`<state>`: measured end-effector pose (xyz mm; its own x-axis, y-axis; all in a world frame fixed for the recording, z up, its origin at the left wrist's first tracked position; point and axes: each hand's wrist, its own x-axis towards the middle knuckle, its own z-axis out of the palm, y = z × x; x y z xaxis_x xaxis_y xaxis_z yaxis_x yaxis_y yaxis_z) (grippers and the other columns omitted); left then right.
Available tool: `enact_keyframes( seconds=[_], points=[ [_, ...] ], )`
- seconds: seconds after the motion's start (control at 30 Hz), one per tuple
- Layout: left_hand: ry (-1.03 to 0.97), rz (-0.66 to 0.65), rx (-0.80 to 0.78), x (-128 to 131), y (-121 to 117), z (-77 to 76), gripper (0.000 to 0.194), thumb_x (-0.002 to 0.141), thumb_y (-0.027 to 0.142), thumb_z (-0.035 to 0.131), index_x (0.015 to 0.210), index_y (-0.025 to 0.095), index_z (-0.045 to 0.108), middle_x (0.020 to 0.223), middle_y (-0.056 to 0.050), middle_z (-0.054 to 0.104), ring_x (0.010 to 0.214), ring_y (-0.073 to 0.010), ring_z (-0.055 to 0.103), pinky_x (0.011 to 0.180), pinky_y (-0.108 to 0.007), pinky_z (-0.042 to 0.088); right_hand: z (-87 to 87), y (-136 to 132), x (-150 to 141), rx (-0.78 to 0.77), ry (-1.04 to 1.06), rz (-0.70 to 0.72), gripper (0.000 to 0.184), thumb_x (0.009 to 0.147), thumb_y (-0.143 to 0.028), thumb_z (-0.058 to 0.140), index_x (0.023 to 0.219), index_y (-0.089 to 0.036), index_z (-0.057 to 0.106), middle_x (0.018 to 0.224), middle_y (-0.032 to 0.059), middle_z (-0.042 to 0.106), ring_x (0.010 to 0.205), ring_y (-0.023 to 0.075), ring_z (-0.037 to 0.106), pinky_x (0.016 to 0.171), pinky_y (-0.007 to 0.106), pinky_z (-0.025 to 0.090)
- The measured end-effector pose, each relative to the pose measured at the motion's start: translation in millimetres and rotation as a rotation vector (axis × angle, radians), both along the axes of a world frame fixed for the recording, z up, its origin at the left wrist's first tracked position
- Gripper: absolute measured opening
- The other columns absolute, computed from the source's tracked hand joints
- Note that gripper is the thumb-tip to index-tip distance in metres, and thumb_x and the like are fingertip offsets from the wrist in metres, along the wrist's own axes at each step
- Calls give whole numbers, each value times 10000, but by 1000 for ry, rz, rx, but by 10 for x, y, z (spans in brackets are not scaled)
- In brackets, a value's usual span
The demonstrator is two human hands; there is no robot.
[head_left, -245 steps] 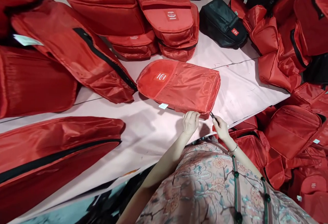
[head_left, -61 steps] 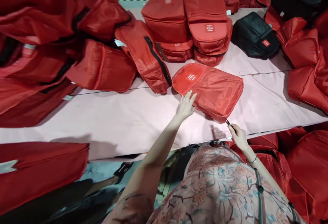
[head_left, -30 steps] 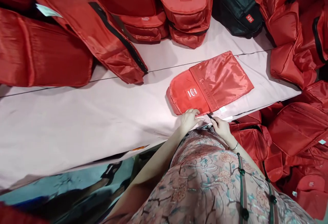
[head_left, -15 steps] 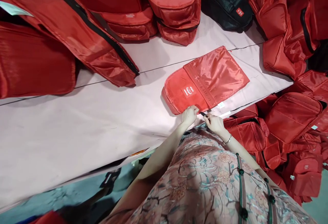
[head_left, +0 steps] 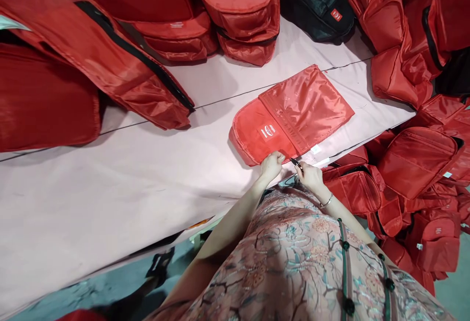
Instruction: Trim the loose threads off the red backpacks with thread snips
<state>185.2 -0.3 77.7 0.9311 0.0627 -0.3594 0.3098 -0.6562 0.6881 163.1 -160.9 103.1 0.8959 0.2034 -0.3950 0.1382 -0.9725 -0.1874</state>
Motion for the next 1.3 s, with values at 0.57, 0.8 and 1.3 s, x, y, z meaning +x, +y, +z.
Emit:
enact_keyframes(
  seconds=[0.57,0.8,1.3],
  points=[
    [86,-491,-257,-361,597,26,413,816,485,479,588,158,584,569,0,552,568,-114,509,555,-203,379,-287,-159,1,268,-19,-71,419,947,-440,322,1165,-187,576,950,77,695,874,195,643,673,221,405],
    [-345,-191,-32,-347,817,-211,370,838,373,484,1149,192,571,1177,-87,581,1065,-202,535,920,-334,430,-290,-47,43,411,18,-39,382,950,-423,334,1120,-199,593,970,65,690,863,186,642,695,228,423],
    [-82,-504,127,101,621,-100,165,790,328,550,804,191,641,799,-42,641,751,-180,583,629,-250,382,-229,84,27,333,65,-64,405,947,-438,328,1134,-201,598,991,82,690,902,204,642,706,238,425]
  ],
)
